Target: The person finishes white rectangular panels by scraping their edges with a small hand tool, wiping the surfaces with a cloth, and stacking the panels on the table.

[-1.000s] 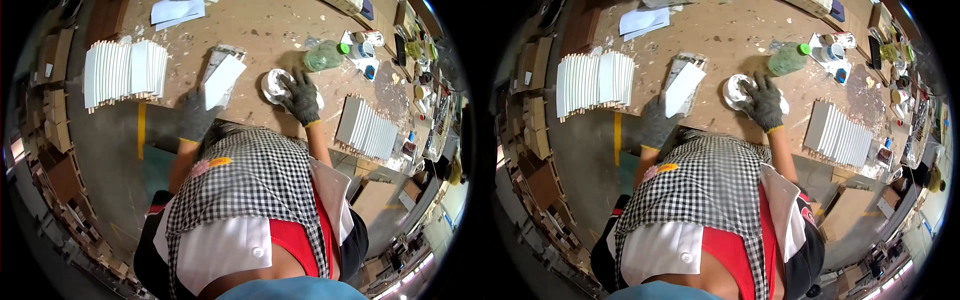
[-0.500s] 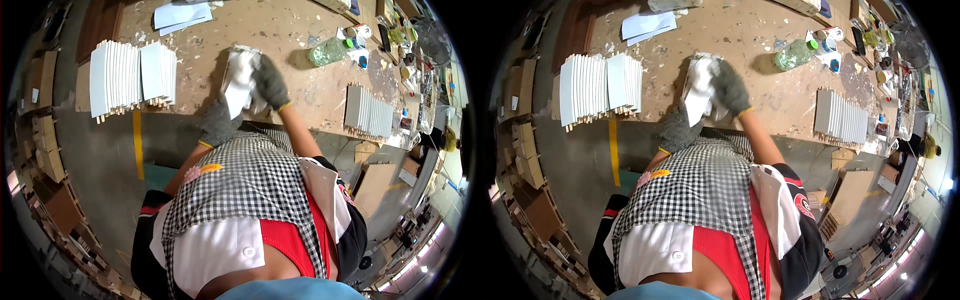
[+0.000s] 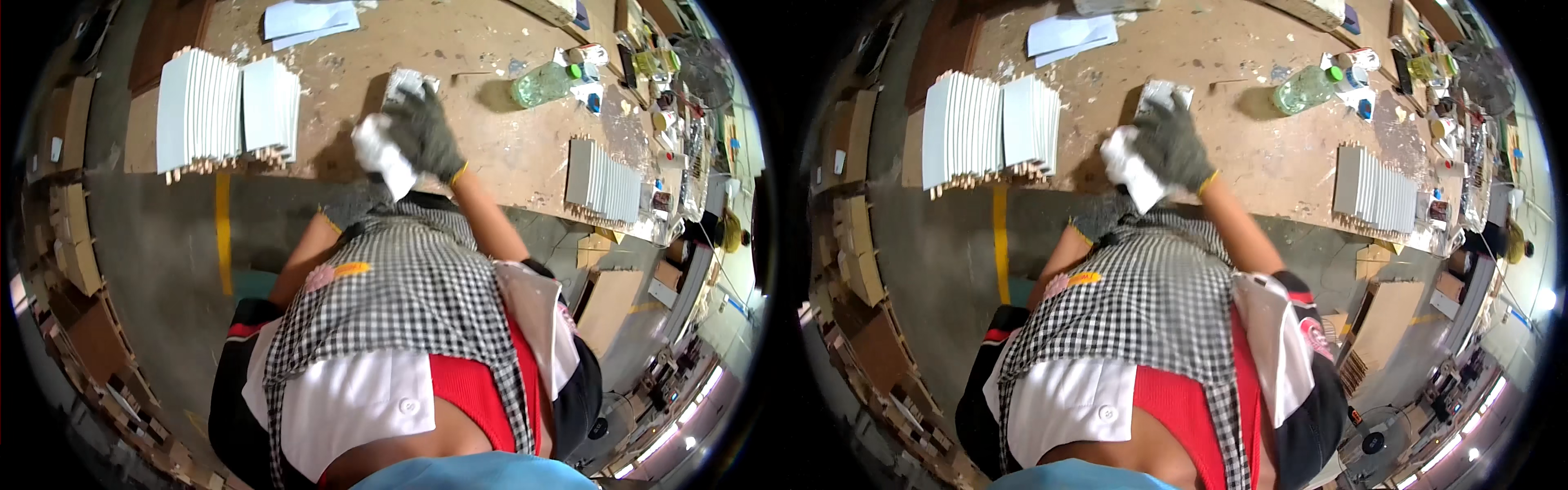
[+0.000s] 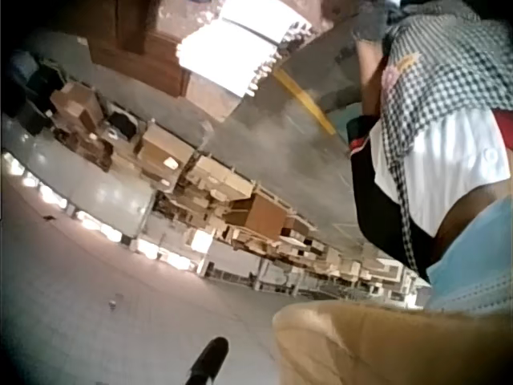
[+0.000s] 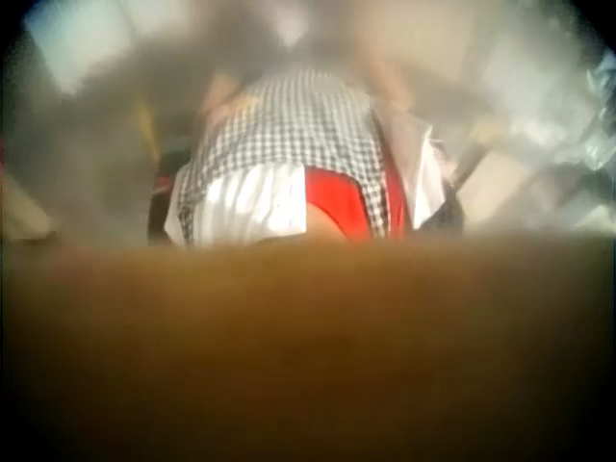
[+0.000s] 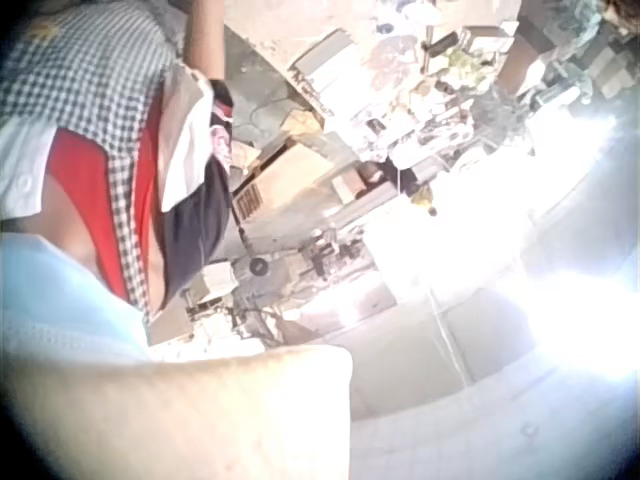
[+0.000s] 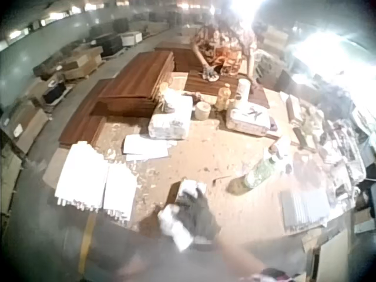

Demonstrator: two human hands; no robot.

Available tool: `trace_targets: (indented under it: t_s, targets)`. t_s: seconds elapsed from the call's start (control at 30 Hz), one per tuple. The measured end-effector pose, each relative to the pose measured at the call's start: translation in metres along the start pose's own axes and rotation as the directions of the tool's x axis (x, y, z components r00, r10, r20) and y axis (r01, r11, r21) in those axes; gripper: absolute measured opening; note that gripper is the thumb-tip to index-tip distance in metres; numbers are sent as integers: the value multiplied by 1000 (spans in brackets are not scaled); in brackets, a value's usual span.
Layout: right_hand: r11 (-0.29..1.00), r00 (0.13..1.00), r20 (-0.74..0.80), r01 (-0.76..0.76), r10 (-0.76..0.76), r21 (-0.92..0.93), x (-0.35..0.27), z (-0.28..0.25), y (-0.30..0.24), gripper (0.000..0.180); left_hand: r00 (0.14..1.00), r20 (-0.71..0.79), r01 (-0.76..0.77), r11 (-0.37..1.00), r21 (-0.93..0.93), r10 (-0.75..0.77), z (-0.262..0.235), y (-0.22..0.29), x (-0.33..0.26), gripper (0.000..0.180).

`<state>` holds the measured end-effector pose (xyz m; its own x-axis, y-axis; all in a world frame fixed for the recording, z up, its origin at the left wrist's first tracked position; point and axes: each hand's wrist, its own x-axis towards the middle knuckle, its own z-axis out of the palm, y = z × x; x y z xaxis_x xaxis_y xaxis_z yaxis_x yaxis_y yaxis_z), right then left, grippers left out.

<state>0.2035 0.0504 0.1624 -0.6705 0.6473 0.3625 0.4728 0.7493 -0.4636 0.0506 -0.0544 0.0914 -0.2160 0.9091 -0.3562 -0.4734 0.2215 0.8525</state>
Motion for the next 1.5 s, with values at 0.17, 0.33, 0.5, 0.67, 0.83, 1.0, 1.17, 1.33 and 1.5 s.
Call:
trace_targets:
  t_s: [0.17,0.33,0.5,0.67,0.83,1.0,1.17,1.33,1.5]
  targets:
    - [781,847,-1,-490,532,387,10,-2,129,33,794,461,-10,749,663,-397,-11,70,-42,84]
    - [837,808,-286,-403,516,371,-49,-56,141,31,962,202,-274,613,741,186,-35,130,-63,108]
    - [936,984,-79,-124,158,329,-147,-62,139,59,836,-172,126,123,984,521,-71,165,-2,107]
    - [848,886,266,-449,380,283,-176,-66,78,37,841,-163,196,-10,981,516,-108,143,32,111]
    - [251,623,390,-695,678,673,-217,-105,47,34,811,-90,53,81,995,578,-155,121,31,106]
    - [418,423,8,-897,906,141,-263,-155,34,44,722,141,191,-391,900,678,-78,132,-1,91]
    - [194,249,-476,-968,843,-161,-299,-155,50,75,962,262,-256,564,785,72,83,71,24,58]
    - [-56,-24,-449,-997,893,-58,-315,-158,74,87,108,991,-936,343,75,77,219,-72,46,52]
    - [-39,-12,-278,-995,960,-93,-333,-160,91,70,90,994,-942,318,105,-61,307,-199,44,62]
